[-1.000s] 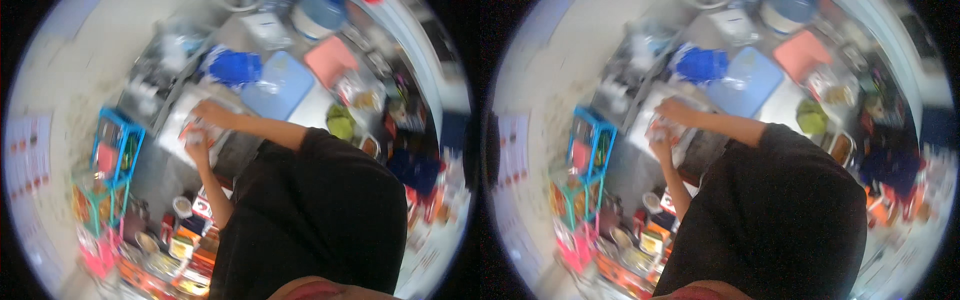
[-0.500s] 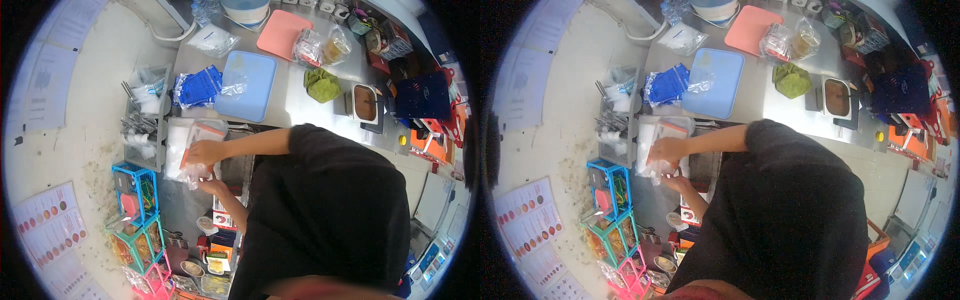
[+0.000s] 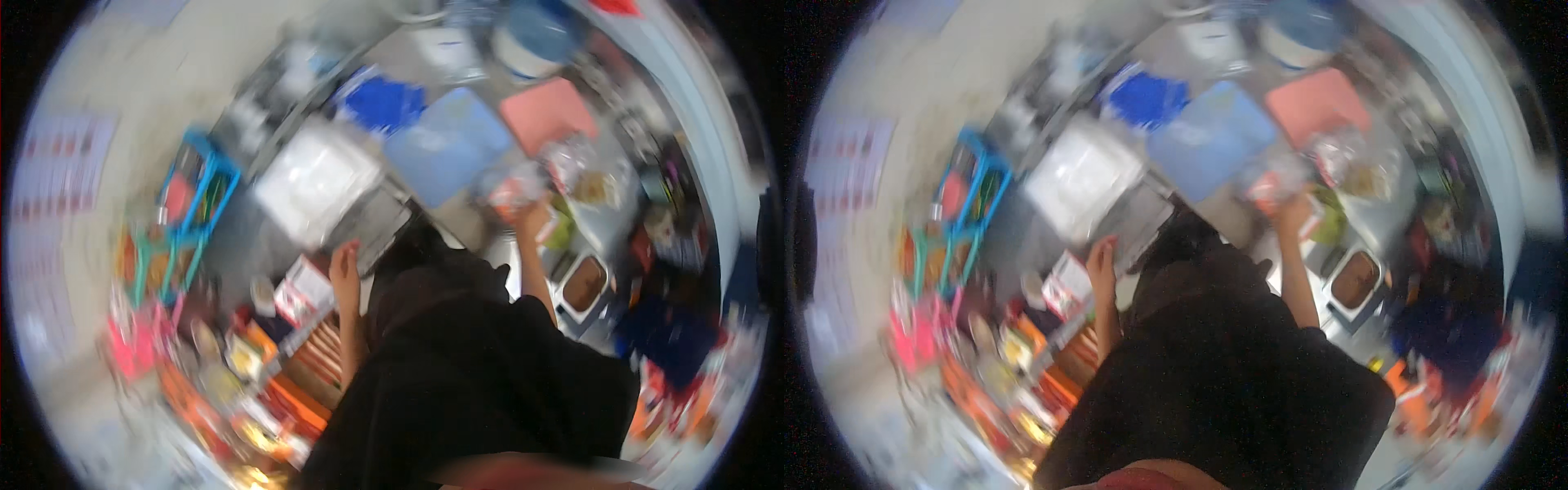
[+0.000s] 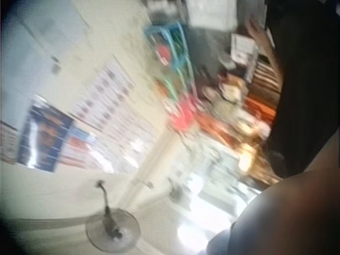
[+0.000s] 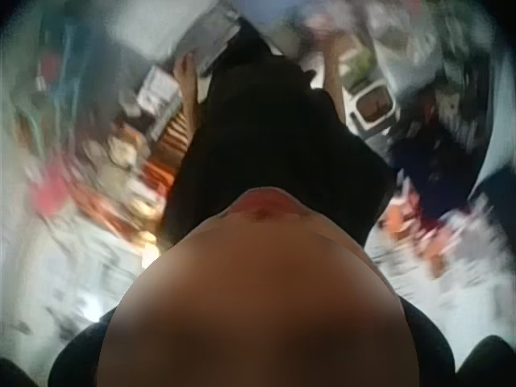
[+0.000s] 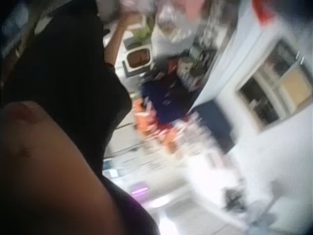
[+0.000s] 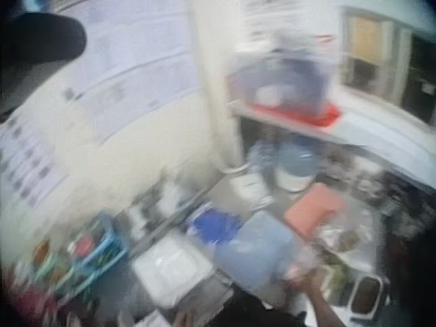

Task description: The person prepares multiple food orders by placing items into boxes and bags, including scooping food from a container, cutting a food item on a board with a knife, and labeling the packages with a pen.

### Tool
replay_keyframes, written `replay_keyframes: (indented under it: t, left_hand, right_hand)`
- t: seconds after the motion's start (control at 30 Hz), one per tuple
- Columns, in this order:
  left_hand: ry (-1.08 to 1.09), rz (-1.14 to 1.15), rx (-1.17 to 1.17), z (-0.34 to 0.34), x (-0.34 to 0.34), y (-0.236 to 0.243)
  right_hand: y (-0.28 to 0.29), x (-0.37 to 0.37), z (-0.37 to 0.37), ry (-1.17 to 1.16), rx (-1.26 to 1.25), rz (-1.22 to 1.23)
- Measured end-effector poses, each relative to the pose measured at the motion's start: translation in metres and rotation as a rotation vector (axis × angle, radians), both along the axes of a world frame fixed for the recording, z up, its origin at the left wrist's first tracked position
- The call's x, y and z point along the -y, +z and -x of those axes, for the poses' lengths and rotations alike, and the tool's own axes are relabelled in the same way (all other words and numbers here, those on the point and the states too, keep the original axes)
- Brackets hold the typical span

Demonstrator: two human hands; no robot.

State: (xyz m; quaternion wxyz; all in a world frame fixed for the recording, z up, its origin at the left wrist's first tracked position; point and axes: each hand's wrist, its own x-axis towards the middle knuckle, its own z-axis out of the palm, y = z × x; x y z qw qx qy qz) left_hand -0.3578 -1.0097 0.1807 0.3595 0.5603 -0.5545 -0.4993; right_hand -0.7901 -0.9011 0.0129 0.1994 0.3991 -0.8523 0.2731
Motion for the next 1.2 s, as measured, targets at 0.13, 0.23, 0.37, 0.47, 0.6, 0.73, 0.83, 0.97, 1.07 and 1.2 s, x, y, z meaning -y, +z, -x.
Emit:
replay_keyframes:
  t: [0.13, 0.23, 0.37, 0.47, 0.6, 0.73, 0.83, 0.97, 1.07, 1.2]
  left_hand:
    - [0.32, 0.325, 0.684, -0.067, -0.03, 0.0]
    - [0.452, 0.272, 1.106, -0.108, -0.056, -0.002]
    - [0.504, 0.11, 1.102, -0.141, -0.086, -0.004]
    - [0.858, -0.112, 0.215, -0.239, -0.139, -0.098]
    - [0.746, -0.472, -0.336, -0.211, -0.077, -0.056]
    - [0.652, -0.393, -0.291, -0.221, -0.072, -0.073]
    - [0.606, -0.359, -0.282, -0.22, -0.078, -0.081]
    - [0.631, -0.261, -0.465, -0.203, -0.072, -0.064]
    - [0.619, -0.265, -0.442, -0.207, -0.074, -0.071]
    - [0.532, -0.152, -0.182, -0.218, -0.073, -0.083]
  right_hand:
    - [0.063, 0.021, 0.056, -0.171, 0.09, -0.114]
    - [0.104, 0.036, 0.068, -0.194, 0.145, -0.109]
    - [0.186, 0.061, -0.005, -0.283, -0.233, -0.361]
    - [0.182, 0.116, -0.101, 0.677, 0.017, 0.155]
    - [0.116, 0.194, -0.25, 1.472, 0.542, -0.257]
    - [0.08, 0.28, -0.363, 1.733, 0.434, -0.154]
    - [0.04, 0.324, -0.379, 1.255, 0.503, -0.98]
    - [-0.006, 0.335, -0.371, 1.432, -0.251, -0.494]
    - [0.024, 0.349, -0.375, 1.524, 0.044, -0.71]
    - [0.06, 0.357, -0.376, 1.508, 0.348, -0.558]
